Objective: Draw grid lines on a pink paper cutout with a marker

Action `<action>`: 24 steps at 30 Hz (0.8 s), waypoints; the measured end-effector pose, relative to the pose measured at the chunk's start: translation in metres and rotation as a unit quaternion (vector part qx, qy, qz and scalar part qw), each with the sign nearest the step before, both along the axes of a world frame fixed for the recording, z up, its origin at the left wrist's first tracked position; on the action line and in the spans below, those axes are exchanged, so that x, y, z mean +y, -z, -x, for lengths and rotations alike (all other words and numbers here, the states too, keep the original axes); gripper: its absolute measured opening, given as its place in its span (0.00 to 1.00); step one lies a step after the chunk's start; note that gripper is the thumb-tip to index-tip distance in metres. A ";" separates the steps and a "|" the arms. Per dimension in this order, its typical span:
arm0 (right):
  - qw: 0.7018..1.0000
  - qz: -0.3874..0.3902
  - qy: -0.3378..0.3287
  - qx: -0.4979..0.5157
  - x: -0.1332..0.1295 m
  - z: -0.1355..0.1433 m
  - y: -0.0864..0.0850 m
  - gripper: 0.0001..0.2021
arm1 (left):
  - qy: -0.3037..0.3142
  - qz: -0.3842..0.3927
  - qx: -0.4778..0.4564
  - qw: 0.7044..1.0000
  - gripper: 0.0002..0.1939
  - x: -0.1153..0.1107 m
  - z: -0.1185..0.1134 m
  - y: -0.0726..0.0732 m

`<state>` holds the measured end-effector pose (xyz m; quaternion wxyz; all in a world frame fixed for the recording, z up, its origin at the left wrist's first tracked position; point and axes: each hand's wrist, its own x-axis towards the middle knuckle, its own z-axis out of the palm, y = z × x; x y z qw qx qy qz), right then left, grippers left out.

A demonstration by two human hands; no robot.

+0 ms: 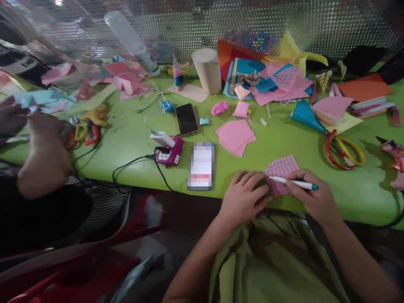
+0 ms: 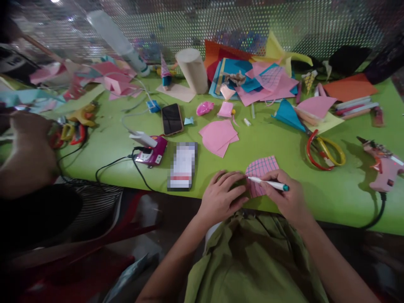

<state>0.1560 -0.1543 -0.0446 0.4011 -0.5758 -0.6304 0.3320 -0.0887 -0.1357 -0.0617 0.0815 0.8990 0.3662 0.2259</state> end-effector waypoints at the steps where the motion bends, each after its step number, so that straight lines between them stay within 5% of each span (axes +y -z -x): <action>1: 1.000 -0.001 -0.001 -0.003 0.000 0.000 0.000 0.04 | -0.001 -0.001 -0.001 1.000 0.13 0.000 0.000 0.000; 9: 1.000 -0.012 -0.005 -0.027 0.002 0.001 0.003 0.04 | -0.005 0.001 -0.001 1.000 0.12 0.000 0.000 0.001; 24: 0.991 0.003 0.124 -0.054 -0.003 -0.025 0.008 0.09 | -0.003 0.012 -0.018 1.000 0.11 0.001 0.000 0.002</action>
